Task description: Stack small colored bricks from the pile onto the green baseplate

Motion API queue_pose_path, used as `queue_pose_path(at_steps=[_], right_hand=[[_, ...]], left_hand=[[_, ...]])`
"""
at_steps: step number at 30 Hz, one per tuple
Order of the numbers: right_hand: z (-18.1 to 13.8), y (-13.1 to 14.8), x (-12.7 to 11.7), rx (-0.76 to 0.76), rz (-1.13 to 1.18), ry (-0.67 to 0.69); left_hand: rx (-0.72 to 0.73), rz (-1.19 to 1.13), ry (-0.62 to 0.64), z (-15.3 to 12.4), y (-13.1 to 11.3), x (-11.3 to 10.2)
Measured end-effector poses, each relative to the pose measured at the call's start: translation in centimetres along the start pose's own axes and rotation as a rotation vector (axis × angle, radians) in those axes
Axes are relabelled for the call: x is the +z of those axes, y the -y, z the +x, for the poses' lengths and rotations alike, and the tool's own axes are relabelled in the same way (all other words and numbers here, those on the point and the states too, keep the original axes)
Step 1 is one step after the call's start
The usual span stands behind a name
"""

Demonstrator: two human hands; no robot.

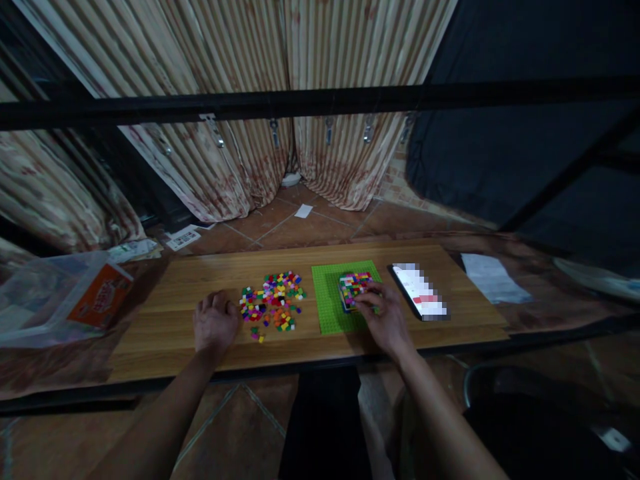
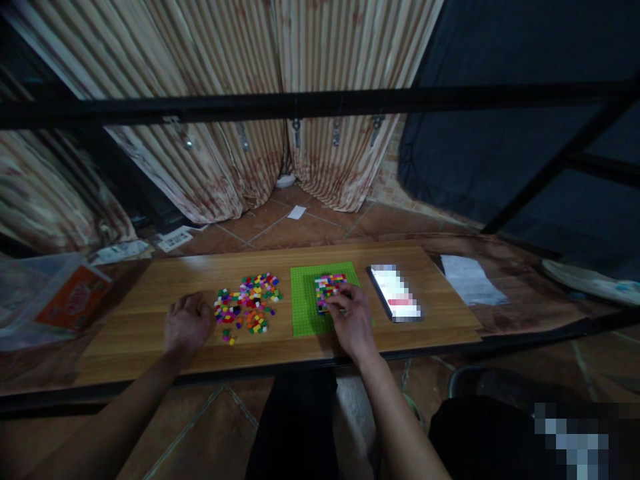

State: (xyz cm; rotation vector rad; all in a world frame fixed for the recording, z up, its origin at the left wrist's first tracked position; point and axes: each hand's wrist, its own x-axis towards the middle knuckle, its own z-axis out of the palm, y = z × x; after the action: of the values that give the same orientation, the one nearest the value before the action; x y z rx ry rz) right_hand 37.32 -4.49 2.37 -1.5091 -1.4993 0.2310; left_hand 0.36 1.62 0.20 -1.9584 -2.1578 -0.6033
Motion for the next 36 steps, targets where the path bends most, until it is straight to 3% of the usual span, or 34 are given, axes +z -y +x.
queue_pose_path(at_steps=[6, 19, 36], right_hand=[[-0.1, 0.1, 0.3, 0.048, 0.047, -0.026], [-1.0, -0.4, 0.6, -0.076, -0.069, -0.038], [0.3, -0.8, -0.2, -0.201, -0.111, 0.085]], left_hand=[[0.007, 0.014, -0.005, 0.0, -0.2, -0.2], [-0.004, -0.002, 0.002, 0.1, -0.2, -0.3], [-0.006, -0.016, 0.01, 0.1, -0.2, -0.2]])
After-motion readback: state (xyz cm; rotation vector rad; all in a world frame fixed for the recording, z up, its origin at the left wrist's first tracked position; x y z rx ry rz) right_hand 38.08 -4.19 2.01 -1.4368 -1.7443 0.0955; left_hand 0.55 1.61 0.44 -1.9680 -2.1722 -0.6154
